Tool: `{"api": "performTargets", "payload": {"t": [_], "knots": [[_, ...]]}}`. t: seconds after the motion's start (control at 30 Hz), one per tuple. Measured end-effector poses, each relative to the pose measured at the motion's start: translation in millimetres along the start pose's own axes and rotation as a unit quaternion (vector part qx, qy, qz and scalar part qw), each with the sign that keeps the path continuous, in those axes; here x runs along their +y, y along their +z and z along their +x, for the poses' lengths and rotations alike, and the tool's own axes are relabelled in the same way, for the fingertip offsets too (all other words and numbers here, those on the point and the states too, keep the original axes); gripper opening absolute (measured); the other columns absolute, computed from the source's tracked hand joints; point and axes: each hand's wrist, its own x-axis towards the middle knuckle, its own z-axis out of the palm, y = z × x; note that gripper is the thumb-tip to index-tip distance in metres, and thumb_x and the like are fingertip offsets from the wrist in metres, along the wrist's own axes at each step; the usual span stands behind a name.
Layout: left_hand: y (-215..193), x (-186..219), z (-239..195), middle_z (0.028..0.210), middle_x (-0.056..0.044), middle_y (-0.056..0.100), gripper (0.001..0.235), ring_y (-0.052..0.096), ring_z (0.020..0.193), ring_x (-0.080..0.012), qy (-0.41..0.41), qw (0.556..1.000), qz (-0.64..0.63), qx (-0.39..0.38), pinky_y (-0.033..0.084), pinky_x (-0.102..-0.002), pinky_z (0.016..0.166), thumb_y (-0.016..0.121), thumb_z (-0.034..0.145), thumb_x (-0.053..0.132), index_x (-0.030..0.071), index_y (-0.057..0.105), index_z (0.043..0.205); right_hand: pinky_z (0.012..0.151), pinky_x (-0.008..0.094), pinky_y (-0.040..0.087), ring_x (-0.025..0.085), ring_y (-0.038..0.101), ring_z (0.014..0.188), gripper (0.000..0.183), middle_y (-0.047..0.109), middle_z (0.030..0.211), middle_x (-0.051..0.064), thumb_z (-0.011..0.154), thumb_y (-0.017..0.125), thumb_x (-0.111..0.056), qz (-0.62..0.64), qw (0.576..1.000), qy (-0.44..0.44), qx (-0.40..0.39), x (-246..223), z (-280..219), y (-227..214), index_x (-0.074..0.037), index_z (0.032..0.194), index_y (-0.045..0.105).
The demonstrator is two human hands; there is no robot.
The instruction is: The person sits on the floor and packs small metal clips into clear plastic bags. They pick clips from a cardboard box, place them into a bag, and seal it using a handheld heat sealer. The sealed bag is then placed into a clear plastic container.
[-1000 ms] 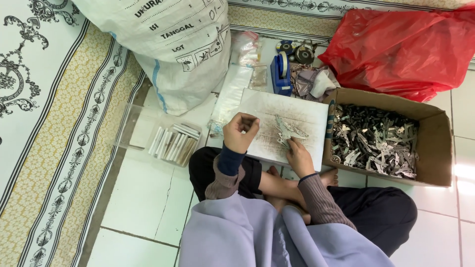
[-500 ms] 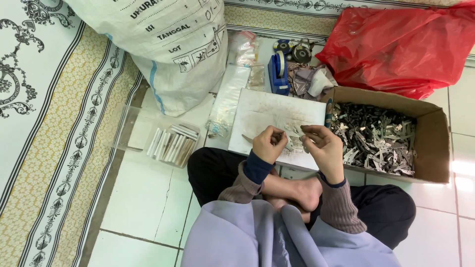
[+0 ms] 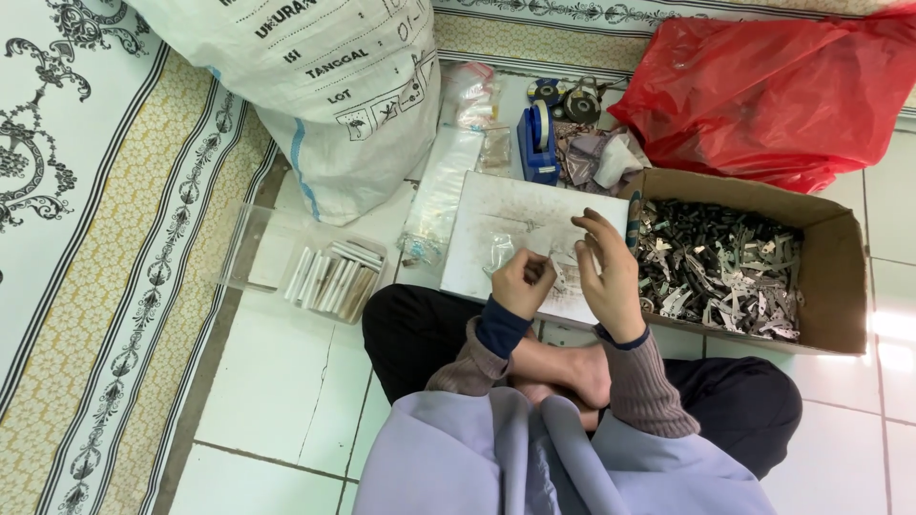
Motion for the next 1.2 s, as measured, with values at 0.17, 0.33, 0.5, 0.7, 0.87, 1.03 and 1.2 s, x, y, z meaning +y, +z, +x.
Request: {"api": "performTargets", "payload": {"t": [0.17, 0.33, 0.5, 0.7, 0.87, 1.03, 1.2], "knots": [[-34, 10, 21, 0.062, -0.007, 0.069, 0.007, 0.065, 0.048, -0.0189, 0.027, 0.998, -0.01, 0.051, 0.051, -0.025, 0.044, 0.074, 0.086, 0.006, 0.009, 0.068, 0.084, 0.099, 0.057, 0.051, 0.05, 0.055, 0.126, 0.027, 0.059, 0.13, 0.031, 0.106, 0.052, -0.003, -0.033, 0.999, 0.039, 0.0, 88, -10, 7, 0.003, 0.13, 0.063], [-73, 36, 33, 0.062, -0.009, 0.07, 0.007, 0.064, 0.047, -0.015, 0.05, 0.99, -0.115, 0.064, 0.052, -0.026, 0.043, 0.074, 0.091, 0.007, 0.006, 0.069, 0.086, 0.102, 0.055, 0.053, 0.046, 0.058, 0.128, 0.043, 0.062, 0.133, 0.027, 0.093, 0.072, -0.016, -0.196, 0.971, 0.061, -0.122, 149, -45, 47, -0.005, 0.134, 0.064], [-90, 9, 49, 0.063, -0.003, 0.065, 0.012, 0.061, 0.048, -0.0079, -0.043, 0.927, -0.37, 0.04, 0.052, -0.02, 0.044, 0.073, 0.093, 0.008, 0.009, 0.062, 0.092, 0.102, 0.046, 0.056, 0.042, 0.062, 0.125, 0.04, 0.065, 0.13, 0.023, 0.092, 0.07, -0.014, -0.314, 0.934, 0.036, -0.168, 204, -74, 78, -0.005, 0.131, 0.067], [-94, 0, 50, 0.063, -0.011, 0.066, 0.007, 0.062, 0.045, -0.0132, -0.025, 0.963, -0.255, 0.08, 0.052, -0.024, 0.046, 0.068, 0.094, -0.002, 0.002, 0.064, 0.09, 0.084, 0.039, 0.06, 0.03, 0.072, 0.102, 0.025, 0.074, 0.106, 0.012, 0.089, 0.068, -0.015, -0.35, 0.933, -0.016, -0.081, 251, -85, 91, -0.012, 0.114, 0.073], [-83, -3, 44, 0.064, -0.011, 0.066, 0.007, 0.064, 0.047, -0.0135, -0.032, 0.962, -0.263, 0.06, 0.052, -0.024, 0.046, 0.07, 0.094, -0.001, 0.001, 0.064, 0.091, 0.08, 0.035, 0.057, 0.021, 0.075, 0.084, 0.021, 0.075, 0.083, 0.001, 0.088, 0.069, -0.025, -0.421, 0.907, -0.022, -0.007, 257, -77, 81, -0.023, 0.109, 0.073], [-70, 3, 42, 0.064, -0.01, 0.066, 0.006, 0.063, 0.047, -0.013, -0.039, 0.964, -0.259, 0.047, 0.051, -0.025, 0.046, 0.071, 0.093, 0.0, 0.0, 0.065, 0.091, 0.078, 0.045, 0.058, 0.03, 0.075, 0.09, 0.022, 0.078, 0.09, 0.007, 0.094, 0.064, -0.029, -0.308, 0.943, 0.128, 0.015, 255, -59, 57, -0.019, 0.113, 0.071], [-51, 8, 37, 0.068, -0.012, 0.068, 0.007, 0.065, 0.05, -0.0153, -0.072, 0.978, -0.196, 0.007, 0.049, -0.024, 0.04, 0.072, 0.092, 0.004, 0.001, 0.066, 0.092, 0.077, 0.041, 0.058, 0.029, 0.075, 0.087, 0.025, 0.077, 0.092, 0.015, 0.093, 0.07, -0.015, -0.046, 0.977, 0.203, 0.046, 210, -28, 23, -0.006, 0.115, 0.075]]}}
